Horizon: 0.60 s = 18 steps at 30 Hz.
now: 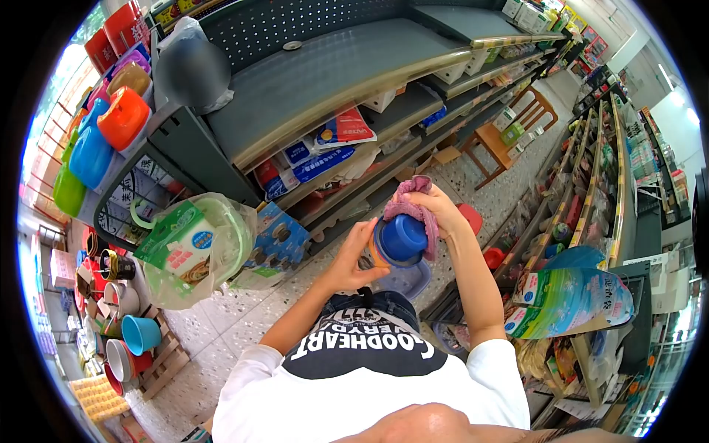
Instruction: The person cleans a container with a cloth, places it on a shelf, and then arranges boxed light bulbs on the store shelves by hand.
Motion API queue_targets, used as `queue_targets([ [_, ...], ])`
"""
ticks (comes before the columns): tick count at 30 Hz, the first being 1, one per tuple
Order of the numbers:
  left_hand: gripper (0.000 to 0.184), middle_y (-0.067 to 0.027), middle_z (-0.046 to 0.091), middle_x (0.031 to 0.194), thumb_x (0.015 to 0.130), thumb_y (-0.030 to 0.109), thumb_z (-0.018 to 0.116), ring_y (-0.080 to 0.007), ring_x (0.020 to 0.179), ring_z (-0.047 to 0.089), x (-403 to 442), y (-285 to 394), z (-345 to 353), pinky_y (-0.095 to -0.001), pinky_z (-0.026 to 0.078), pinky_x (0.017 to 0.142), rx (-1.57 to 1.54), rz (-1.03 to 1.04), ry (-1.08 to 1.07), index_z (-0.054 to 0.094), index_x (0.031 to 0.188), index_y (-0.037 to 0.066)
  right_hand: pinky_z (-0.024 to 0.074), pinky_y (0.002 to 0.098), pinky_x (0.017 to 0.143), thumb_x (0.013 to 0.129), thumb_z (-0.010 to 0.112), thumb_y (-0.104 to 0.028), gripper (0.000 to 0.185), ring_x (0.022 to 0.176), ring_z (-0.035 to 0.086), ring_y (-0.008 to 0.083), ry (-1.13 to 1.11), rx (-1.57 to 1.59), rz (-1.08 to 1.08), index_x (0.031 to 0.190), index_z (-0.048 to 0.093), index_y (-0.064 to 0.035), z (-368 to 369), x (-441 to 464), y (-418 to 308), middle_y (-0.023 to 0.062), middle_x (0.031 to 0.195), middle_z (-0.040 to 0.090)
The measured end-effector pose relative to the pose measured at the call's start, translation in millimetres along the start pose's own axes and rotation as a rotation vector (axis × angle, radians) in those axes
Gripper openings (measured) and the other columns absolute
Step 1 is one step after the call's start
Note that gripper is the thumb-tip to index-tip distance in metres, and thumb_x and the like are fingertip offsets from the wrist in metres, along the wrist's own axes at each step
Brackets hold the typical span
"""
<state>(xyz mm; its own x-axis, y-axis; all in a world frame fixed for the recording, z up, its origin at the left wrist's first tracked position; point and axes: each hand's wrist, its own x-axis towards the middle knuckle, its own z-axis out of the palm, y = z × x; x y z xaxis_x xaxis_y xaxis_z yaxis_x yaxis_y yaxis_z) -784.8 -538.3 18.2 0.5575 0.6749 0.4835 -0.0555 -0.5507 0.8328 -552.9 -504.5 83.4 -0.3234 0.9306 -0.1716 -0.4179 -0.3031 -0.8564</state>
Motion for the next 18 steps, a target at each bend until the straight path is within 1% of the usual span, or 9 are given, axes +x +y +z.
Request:
queue_targets([
  [2,0.098,-0.0190,0.042,0.134,0.076,0.025,0.082,-0.0335,0.123,0.045,-1,-3,3,-0.0413,0.035,0.105,-0.021,-0.014,0.006,0.024,0.152,0.000,0.0549,0.0353,0.085,0.089,0.065,-0.011,0.019,0.093,0.067,0.0218,0.066,0.042,-0.011,0.104,0.062,0.0003,3,-5,1,0.0126,0.099,0.068],
  [5,0.101,-0.0173,0.042,0.135,0.078,0.026,0.081,-0.0303,0.127,0.043,-11,-20,17,-0.0406,0.033,0.107,-0.310,-0.151,0.053,0.019,0.153,0.001,0.0559,0.0338,0.082,0.090,0.064,-0.012,0.020,0.091,0.068,0.0215,0.174,0.065,-0.004,0.107,0.061,-0.0002,9,-12,2,0.0126,0.100,0.068],
  [8,0.103,-0.0157,0.042,0.137,0.079,0.028,0.081,-0.0283,0.130,0.041,-9,-20,21,-0.0395,0.031,0.109,-0.403,-0.187,0.086,0.015,0.154,0.002,0.0551,0.0306,0.080,0.091,0.063,-0.012,0.019,0.088,0.067,0.0159,0.281,0.016,0.030,0.107,0.063,-0.0012,1,-11,9,0.0085,0.100,0.069],
  [11,0.105,-0.0150,0.040,0.139,0.079,0.029,0.081,-0.0281,0.130,0.041,-8,-18,23,-0.0389,0.031,0.109,-0.415,-0.191,0.120,0.014,0.155,0.002,0.0541,0.0284,0.073,0.091,0.061,-0.012,0.017,0.081,0.065,0.0121,0.395,-0.033,0.000,0.104,0.064,-0.0014,9,-17,9,0.0058,0.095,0.069],
  [14,0.103,-0.0158,0.040,0.138,0.079,0.030,0.080,-0.0285,0.128,0.043,0,-12,22,-0.0389,0.034,0.107,-0.524,-0.213,0.263,0.017,0.154,0.002,0.0520,0.0267,0.067,0.091,0.058,-0.011,0.016,0.074,0.064,0.0112,0.451,-0.180,-0.001,0.100,0.066,0.0004,19,-23,8,0.0043,0.088,0.068],
  [17,0.100,-0.0166,0.042,0.134,0.079,0.030,0.080,-0.0300,0.125,0.045,0,-17,10,-0.0394,0.036,0.104,-0.143,-0.143,0.171,0.020,0.153,0.002,0.0507,0.0263,0.064,0.091,0.057,-0.010,0.016,0.070,0.062,0.0107,0.430,-0.165,-0.018,0.097,0.066,0.0018,19,-26,6,0.0038,0.084,0.067],
  [18,0.099,-0.0169,0.043,0.133,0.078,0.030,0.080,-0.0305,0.125,0.045,0,-15,10,-0.0395,0.037,0.103,-0.076,-0.123,0.172,0.022,0.153,0.002,0.0505,0.0264,0.064,0.091,0.056,-0.010,0.016,0.070,0.062,0.0106,0.435,-0.187,-0.013,0.095,0.067,0.0020,20,-27,6,0.0037,0.083,0.067],
])
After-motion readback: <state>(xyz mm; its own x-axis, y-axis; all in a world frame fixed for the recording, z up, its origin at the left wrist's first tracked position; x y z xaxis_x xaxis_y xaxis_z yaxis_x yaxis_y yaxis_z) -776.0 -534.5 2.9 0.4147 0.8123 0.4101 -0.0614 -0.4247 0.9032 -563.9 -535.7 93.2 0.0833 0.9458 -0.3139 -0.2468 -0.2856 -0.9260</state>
